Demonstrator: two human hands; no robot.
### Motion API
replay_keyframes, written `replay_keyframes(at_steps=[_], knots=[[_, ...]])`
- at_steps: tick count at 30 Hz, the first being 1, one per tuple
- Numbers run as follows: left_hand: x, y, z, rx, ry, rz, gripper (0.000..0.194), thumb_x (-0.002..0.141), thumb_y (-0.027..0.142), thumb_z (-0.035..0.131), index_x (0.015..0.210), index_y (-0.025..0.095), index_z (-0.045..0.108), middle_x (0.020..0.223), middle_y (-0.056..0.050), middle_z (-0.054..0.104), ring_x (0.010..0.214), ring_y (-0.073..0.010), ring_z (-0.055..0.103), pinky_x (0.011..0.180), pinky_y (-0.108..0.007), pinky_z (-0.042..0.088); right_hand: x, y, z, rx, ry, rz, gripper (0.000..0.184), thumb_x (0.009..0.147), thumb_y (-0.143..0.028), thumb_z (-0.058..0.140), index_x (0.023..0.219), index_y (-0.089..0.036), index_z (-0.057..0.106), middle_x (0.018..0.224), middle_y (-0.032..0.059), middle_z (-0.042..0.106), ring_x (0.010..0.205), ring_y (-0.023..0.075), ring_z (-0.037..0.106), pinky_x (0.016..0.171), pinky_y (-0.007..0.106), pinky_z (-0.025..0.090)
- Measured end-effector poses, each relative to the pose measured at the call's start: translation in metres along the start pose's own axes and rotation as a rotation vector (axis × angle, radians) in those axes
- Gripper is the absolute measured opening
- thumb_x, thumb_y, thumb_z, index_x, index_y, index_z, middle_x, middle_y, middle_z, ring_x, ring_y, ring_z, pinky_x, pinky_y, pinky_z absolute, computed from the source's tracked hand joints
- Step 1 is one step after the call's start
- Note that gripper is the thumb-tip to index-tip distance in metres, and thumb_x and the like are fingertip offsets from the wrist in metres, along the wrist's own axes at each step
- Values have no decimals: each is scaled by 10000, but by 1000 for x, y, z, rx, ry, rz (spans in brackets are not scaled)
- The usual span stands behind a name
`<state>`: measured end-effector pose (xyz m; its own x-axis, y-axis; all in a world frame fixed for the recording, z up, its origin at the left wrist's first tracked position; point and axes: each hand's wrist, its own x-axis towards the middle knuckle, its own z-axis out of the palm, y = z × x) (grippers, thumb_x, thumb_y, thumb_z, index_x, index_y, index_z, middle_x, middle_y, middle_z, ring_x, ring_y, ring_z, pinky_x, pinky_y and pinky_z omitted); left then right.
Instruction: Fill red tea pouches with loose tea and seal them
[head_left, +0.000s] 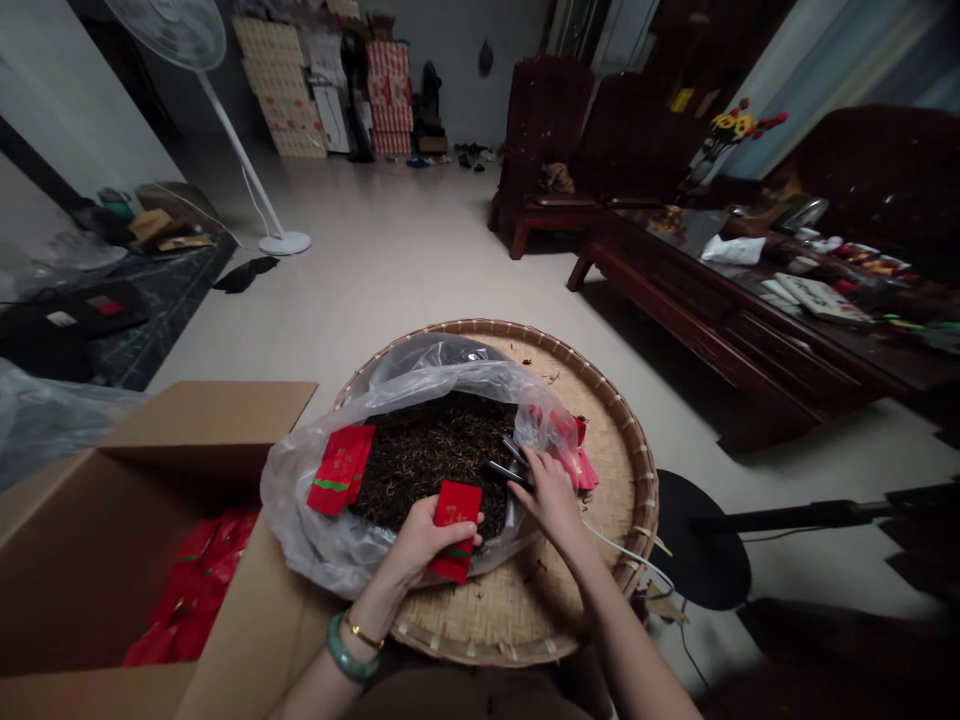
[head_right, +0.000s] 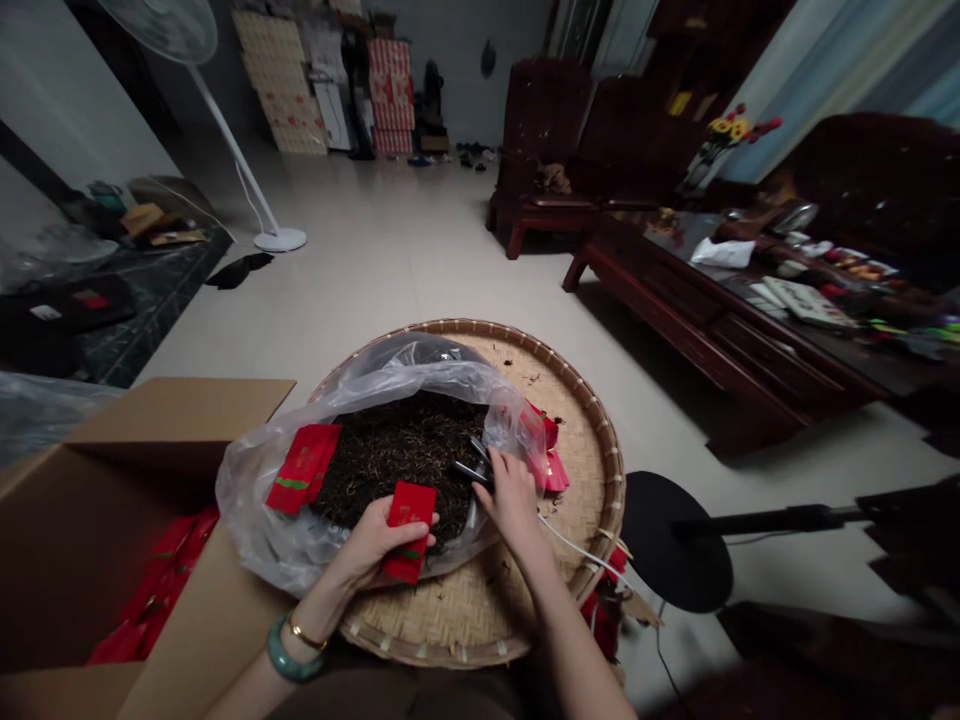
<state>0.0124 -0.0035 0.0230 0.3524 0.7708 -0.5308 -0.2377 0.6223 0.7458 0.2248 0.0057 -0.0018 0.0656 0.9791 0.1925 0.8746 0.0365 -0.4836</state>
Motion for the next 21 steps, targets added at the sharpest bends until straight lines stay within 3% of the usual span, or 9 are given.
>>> replay_keyframes(at_steps=[4, 7, 9, 11, 15, 21], knots=[[-2, 3, 0, 12, -9, 8, 503, 452, 294, 868, 848, 90, 635, 812, -98, 729, 584, -170, 681, 547, -236, 515, 2, 13, 6, 54, -24, 35, 488, 747, -245, 606, 1226, -186, 532, 1053, 117, 612, 928, 265, 581, 803, 409, 484], [-3, 5, 0, 43, -11, 22, 484, 462, 292, 861, 841, 87, 640, 807, -99, 727, 581, -166, 675, 553, -239, 514, 7, 11, -7, 236, -10, 26, 438, 748, -285, 607, 1174, -188, 571, 1017, 98, 628, 909, 242, 594, 801, 384, 488], [-3, 6, -1, 70, -12, 36, 467, 472, 290, 854, 837, 90, 641, 800, -94, 726, 577, -160, 670, 558, -241, 512, 9, 2, -24, 365, -84, 2, 440, 756, -332, 623, 1168, -183, 579, 1024, 91, 637, 908, 233, 599, 785, 364, 489], [-3, 7, -1, 105, -23, 53, 430, 487, 295, 845, 806, 96, 637, 759, -75, 721, 570, -155, 662, 556, -240, 507, 9, -12, -42, 470, -238, -60, 441, 756, -340, 647, 1165, -184, 590, 1091, 90, 632, 960, 229, 593, 791, 337, 483], [-2, 7, 1, 204, -64, 104, 376, 526, 290, 818, 795, 109, 627, 647, -28, 693, 568, -160, 649, 569, -255, 507, 9, -47, -62, 495, -470, -166, 405, 758, -321, 669, 1142, -200, 626, 1005, 68, 668, 900, 214, 610, 785, 316, 471], [-3, 8, 1, 309, -48, 98, 289, 533, 253, 788, 719, 108, 622, 617, -27, 684, 546, -161, 625, 562, -271, 497, 13, -69, -59, 474, -529, -184, 274, 835, -294, 592, 1083, -200, 663, 974, 70, 682, 873, 210, 618, 786, 307, 461]])
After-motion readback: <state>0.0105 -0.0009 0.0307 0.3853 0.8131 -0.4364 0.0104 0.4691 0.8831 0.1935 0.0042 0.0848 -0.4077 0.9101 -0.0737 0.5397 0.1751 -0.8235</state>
